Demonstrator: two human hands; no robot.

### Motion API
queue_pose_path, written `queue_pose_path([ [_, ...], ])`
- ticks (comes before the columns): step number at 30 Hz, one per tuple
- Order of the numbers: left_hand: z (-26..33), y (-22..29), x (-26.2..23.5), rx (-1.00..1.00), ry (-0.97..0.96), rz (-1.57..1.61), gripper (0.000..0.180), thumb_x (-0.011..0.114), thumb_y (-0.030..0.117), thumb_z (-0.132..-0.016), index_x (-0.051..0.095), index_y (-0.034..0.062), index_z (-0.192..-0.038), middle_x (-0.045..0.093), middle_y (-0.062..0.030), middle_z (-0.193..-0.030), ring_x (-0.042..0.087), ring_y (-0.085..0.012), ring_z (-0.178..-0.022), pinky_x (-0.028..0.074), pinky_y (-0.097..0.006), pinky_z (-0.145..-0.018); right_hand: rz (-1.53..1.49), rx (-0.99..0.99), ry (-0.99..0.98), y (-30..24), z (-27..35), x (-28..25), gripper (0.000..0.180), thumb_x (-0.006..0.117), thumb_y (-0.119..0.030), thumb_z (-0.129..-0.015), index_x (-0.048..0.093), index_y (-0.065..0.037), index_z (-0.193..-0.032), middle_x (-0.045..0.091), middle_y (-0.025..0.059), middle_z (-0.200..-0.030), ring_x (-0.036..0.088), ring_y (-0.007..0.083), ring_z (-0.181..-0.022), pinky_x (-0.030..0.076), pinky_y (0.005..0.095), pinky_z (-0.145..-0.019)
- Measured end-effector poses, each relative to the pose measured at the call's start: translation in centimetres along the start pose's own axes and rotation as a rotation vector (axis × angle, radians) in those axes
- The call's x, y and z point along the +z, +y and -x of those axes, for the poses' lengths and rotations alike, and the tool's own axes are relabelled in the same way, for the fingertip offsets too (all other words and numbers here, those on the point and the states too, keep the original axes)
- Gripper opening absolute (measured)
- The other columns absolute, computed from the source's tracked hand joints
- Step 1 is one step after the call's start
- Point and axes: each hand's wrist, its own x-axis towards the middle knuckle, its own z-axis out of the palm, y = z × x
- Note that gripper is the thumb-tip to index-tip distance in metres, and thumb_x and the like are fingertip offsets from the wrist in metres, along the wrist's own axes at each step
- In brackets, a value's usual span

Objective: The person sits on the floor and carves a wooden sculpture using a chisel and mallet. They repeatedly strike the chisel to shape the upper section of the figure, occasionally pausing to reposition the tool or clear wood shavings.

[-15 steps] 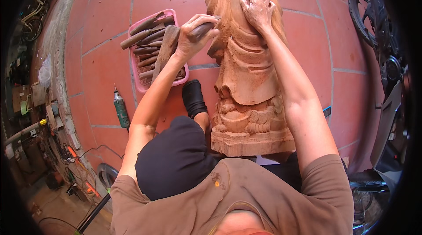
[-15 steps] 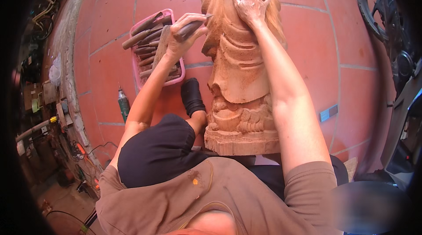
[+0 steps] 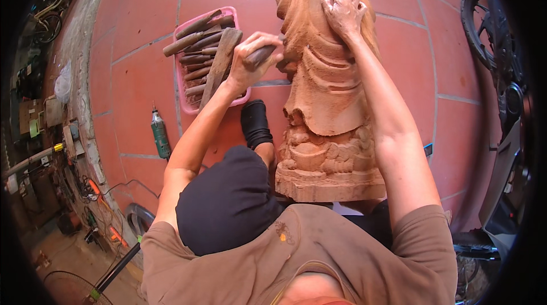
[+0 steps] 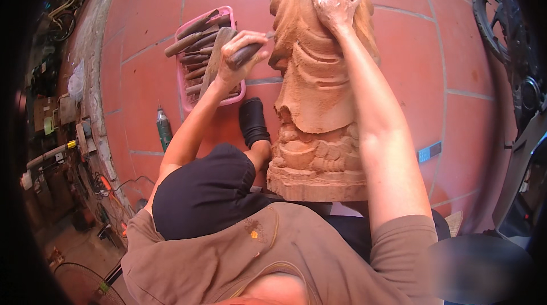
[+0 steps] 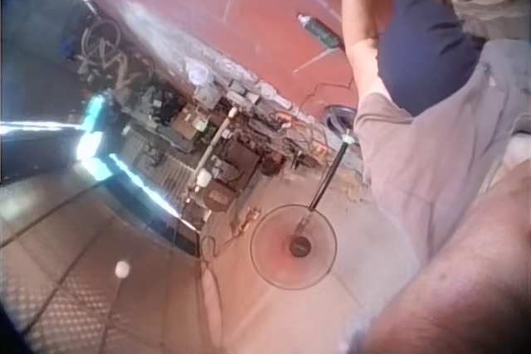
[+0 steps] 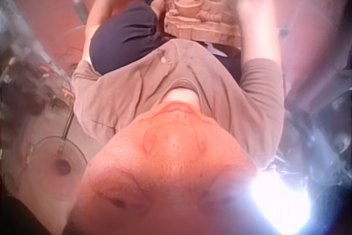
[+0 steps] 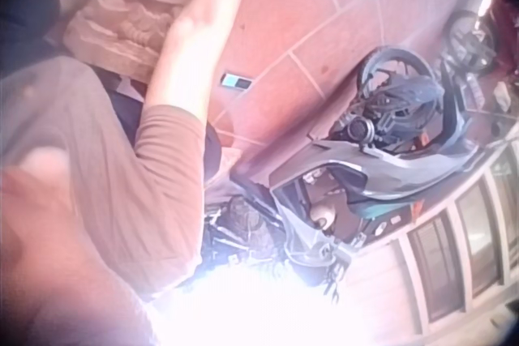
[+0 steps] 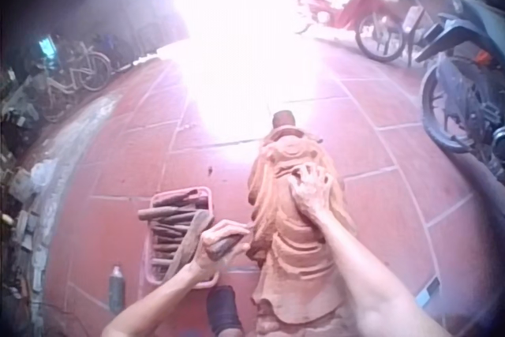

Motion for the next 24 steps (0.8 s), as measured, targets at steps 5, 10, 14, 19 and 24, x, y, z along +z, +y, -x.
queue_pose_path([
  [5,-2.1,-0.4,1.8,0.045,0.046,0.033,0.029,0.081,0.008,-0.077,0.069,0.0082,-0.103,0.069,-0.0101,-0.106,0.069,-0.027,-0.094,0.057,-0.036,-0.082,-0.018,-0.003,-0.02,-0.1,0.2,0.1,0.03,0.058,-0.044,-0.092,0.066,-0.025,-0.114,0.055,0.0018,-0.126,0.045,0.0266,-0.124,0.028,0.051,-0.103],
  [10,1.1,0.5,0.5,-0.051,0.004,0.008,0.031,0.082,0.007,-0.075,0.068,0.0077,-0.103,0.069,-0.0104,-0.106,0.069,-0.026,-0.096,0.056,-0.035,-0.082,-0.014,0.017,-0.02,0.0,0.3,0.0,0.03,0.058,-0.045,-0.093,0.068,-0.026,-0.114,0.055,0.0021,-0.127,0.044,0.0266,-0.126,0.026,0.0506,-0.106],
  [14,1.7,-0.6,-0.3,-0.047,-0.037,-0.004,0.032,0.082,0.007,-0.075,0.068,0.0071,-0.104,0.07,-0.011,-0.107,0.069,-0.0256,-0.097,0.057,-0.035,-0.082,-0.021,0.002,-0.004,0.0,0.0,0.2,0.031,0.058,-0.046,-0.093,0.068,-0.025,-0.114,0.055,0.0012,-0.127,0.043,0.0264,-0.126,0.026,0.0502,-0.105],
  [19,-1.4,0.0,1.4,0.007,0.043,0.025,0.033,0.081,0.001,-0.075,0.069,0.0057,-0.105,0.069,-0.0116,-0.109,0.068,-0.0257,-0.097,0.055,-0.033,-0.083,-0.01,-0.002,-0.006,-0.1,0.2,0.1,0.031,0.058,-0.044,-0.093,0.068,-0.025,-0.115,0.056,0.0016,-0.126,0.045,0.0267,-0.125,0.027,0.0505,-0.104],
  [24,1.7,-0.2,1.4,-0.031,0.065,0.039,0.032,0.082,0.007,-0.075,0.069,0.0088,-0.105,0.069,-0.0098,-0.108,0.069,-0.0257,-0.098,0.057,-0.035,-0.083,0.013,0.012,-0.016,0.0,0.2,0.1,0.032,0.058,-0.044,-0.092,0.068,-0.024,-0.115,0.056,0.0016,-0.124,0.045,0.0268,-0.124,0.028,0.0506,-0.104],
])
